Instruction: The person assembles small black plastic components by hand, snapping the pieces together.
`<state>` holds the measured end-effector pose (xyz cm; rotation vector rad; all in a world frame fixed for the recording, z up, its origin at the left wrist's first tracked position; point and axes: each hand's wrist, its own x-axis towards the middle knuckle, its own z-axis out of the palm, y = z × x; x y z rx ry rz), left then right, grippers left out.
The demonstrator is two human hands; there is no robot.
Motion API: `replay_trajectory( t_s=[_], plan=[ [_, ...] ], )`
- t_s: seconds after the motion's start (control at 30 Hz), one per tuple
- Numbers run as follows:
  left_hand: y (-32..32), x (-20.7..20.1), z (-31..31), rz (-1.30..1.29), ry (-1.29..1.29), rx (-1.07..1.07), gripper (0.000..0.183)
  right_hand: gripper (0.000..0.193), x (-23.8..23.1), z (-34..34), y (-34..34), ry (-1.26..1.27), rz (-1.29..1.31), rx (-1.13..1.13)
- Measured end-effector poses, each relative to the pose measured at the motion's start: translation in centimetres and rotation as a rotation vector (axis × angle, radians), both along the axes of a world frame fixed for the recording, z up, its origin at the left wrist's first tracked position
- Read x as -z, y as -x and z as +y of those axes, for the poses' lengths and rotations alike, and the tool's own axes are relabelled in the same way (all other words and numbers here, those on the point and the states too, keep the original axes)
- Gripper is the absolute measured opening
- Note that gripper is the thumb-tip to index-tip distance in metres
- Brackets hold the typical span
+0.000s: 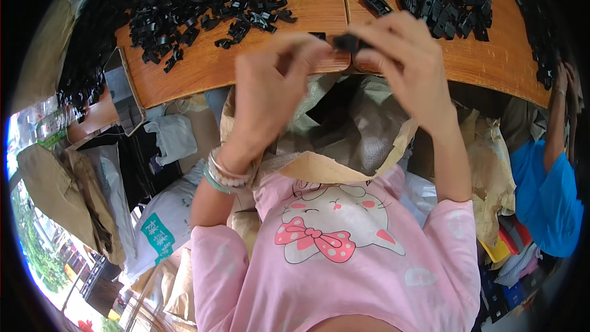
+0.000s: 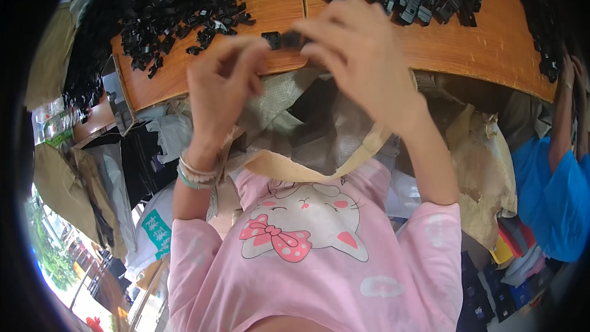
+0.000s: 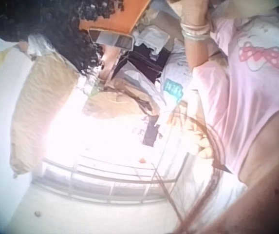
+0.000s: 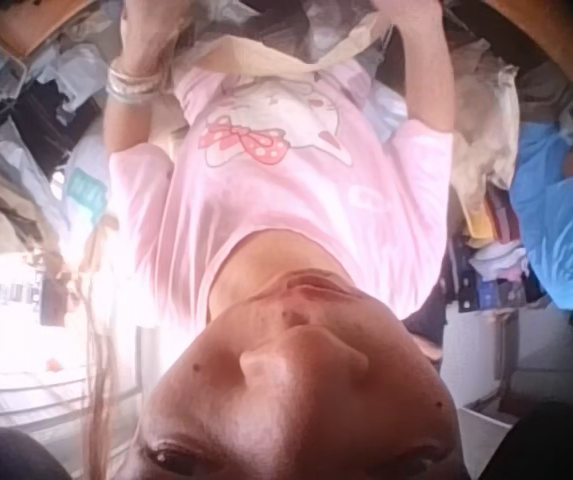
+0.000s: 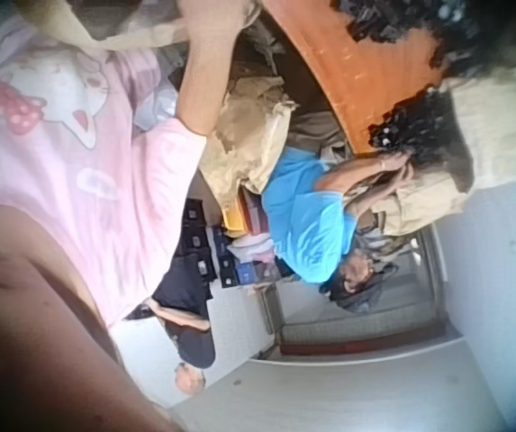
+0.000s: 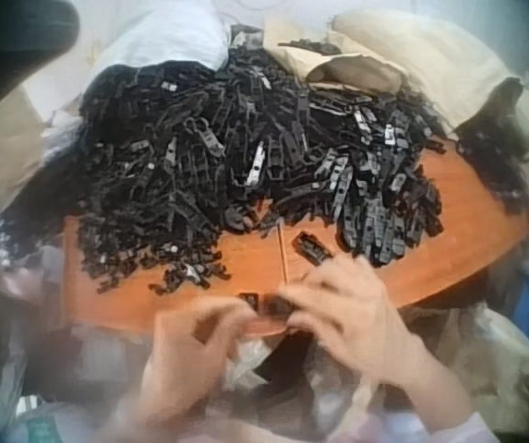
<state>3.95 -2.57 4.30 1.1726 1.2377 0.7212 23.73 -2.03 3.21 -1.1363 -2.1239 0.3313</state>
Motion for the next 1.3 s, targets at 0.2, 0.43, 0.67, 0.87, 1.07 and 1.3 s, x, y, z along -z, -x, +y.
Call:
replay_trajectory(
  t_s=[0.2, 0.43, 0.67, 0.87, 1.07, 1.3],
  plan=[
    [1.4, 2.3, 3.8, 0.823, -1.016, -0.013, 0.013, 0.026, 0.1, 2.6, -0.5, -0.06, -0.199, 0.083],
    [2.1, 3.4, 3.2, 0.787, -0.994, 0.089, 0.008, 0.017, -0.1, 6.7, 1.1, -0.118, -0.114, -0.001],
    [2.3, 3.3, 2.7, 0.665, -1.007, 0.007, 0.006, 0.017, -0.1, 9.9, 10.0, -0.176, 0.011, 0.031],
    [1.2, 2.1, 1.3, 0.218, -0.739, -0.086, 0.009, 0.014, -2.0, 8.6, 8.4, 0.003, 0.438, 0.095],
    [-0.1, 3.0, 1.4, 0.246, -0.715, 0.05, 0.012, 0.016, -4.1, 4.2, 3.4, 0.522, 1.05, 0.192],
    [1.1, 3.3, 1.5, 0.251, -0.754, 0.065, 0.03, 0.031, -1.8, 0.3, 0.4, 0.623, 0.419, 0.027]
  ],
)
